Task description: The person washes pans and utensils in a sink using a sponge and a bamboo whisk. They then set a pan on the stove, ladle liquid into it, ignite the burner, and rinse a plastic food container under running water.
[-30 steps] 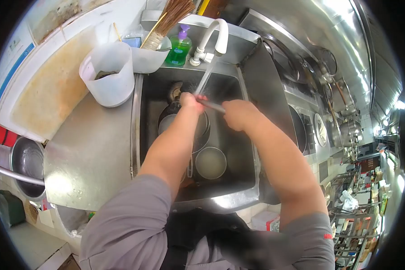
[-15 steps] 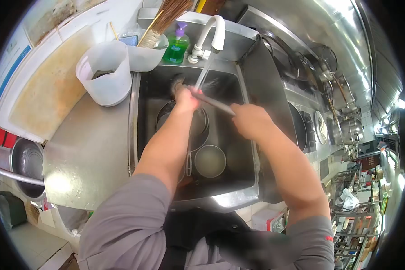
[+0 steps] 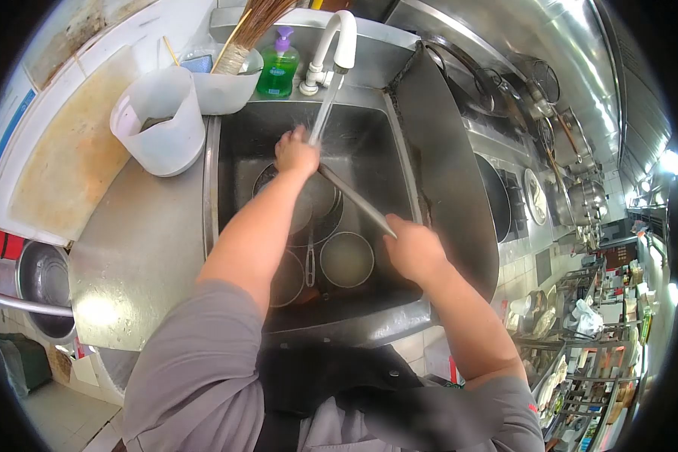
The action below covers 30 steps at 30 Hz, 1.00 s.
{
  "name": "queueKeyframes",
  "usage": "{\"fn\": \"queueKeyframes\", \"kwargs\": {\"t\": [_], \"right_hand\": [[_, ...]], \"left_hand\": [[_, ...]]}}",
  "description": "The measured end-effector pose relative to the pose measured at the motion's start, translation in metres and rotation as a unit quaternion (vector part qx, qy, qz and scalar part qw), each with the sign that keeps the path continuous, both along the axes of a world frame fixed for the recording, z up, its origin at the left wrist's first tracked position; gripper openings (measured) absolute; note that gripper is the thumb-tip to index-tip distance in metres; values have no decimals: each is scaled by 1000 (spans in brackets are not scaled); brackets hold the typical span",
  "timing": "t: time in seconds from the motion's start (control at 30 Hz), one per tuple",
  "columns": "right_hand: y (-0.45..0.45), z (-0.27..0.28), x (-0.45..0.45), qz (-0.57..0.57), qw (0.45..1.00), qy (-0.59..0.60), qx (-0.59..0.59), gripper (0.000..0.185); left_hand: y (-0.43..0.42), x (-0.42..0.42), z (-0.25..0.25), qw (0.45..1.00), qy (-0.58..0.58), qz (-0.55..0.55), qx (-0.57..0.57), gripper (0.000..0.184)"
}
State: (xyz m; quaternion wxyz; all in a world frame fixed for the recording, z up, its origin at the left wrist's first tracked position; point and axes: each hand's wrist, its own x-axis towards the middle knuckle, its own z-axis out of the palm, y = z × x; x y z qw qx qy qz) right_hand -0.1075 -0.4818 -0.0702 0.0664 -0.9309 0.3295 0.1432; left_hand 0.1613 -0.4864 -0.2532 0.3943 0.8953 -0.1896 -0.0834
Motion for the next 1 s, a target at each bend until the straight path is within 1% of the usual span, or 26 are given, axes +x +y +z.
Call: {"fn": "queueKeyframes", "kwargs": {"t": [0.03, 0.1, 0.13, 0.17, 0.23, 0.27, 0.3, 0.33, 0.37, 0.4, 0.43, 0.5, 0.53, 0.57, 0.6, 0.63, 0.67, 0.7, 0.77, 0.8, 0.9, 0.93, 0.97, 1.0], "right_hand": [[3, 2, -5, 2, 1000, -2, -4, 29], [4, 6, -20, 16, 1000, 0, -23, 29], [5, 6, -28, 31, 999, -6, -37, 30], [4, 7, -33, 46, 998, -11, -51, 30], [-2, 12, -38, 17, 999, -33, -28, 31], [-3, 20, -40, -5, 999, -43, -9, 31], [-3, 25, -42, -26, 998, -52, 10, 31], [-2, 21, -51, -43, 995, -88, 34, 28], [0, 21, -57, -37, 994, -94, 37, 28], [2, 22, -61, -31, 994, -102, 40, 29], [2, 22, -63, -24, 993, -109, 43, 29], [-6, 4, -68, -49, 978, -127, 156, 27], [-6, -4, -72, -66, 965, -135, 213, 27], [0, -5, -69, -150, 935, -125, 297, 27], [9, -6, -61, -228, 892, -112, 374, 27], [15, -7, -54, -303, 837, -96, 445, 28], [17, -17, -54, -318, 781, -147, 518, 31], [21, -18, -50, -343, 732, -174, 562, 32], [29, -21, -41, -389, 621, -231, 640, 33], [33, -22, -37, -392, 606, -232, 653, 33], [43, -11, -32, -416, 549, -236, 686, 32], [46, -6, -30, -422, 540, -239, 688, 29], [48, -5, -31, -422, 517, -236, 706, 28], [48, -4, -31, -420, 495, -234, 724, 26]], "left_hand": [[-6, 18, 2, 996, 54, -66, 24, 59], [-14, 53, 5, 965, 161, -194, 72, 62], [-14, 55, 3, 951, 247, -180, 43, 64], [-14, 53, 0, 953, 241, -186, 6, 64], [-20, 49, -3, 952, 219, -203, -69, 66], [-19, 46, -7, 946, 223, -198, -127, 60], [-16, 49, -10, 911, 331, -196, -152, 58], [-10, 51, -15, 862, 437, -189, -174, 56], [-6, 49, -21, 801, 538, -179, -194, 54], [25, 37, 25, 791, 562, -193, -143, 48], [26, 35, 18, 762, 600, -160, -181, 48], [19, 34, -9, 696, 667, -97, -249, 47], [11, 29, -27, 715, 645, -38, -267, 46], [2, 24, -50, 731, 619, 23, -286, 45], [-6, 21, -65, 743, 589, 84, -307, 45], [-9, 13, -73, 766, 574, 74, -278, 44], [-10, 1, -82, 789, 558, 64, -249, 43], [-9, -10, -85, 811, 539, 53, -219, 43], [-10, -35, -79, 832, 508, -19, -221, 38], [-11, -43, -77, 840, 492, -56, -220, 36], [-16, -31, -71, 845, 500, 13, -189, 31], [-10, -30, -58, 855, 483, 23, -185, 24], [-10, -26, -70, 920, 364, 9, -145, 25], [-15, -16, -87, 966, 235, -6, -106, 26]]}}
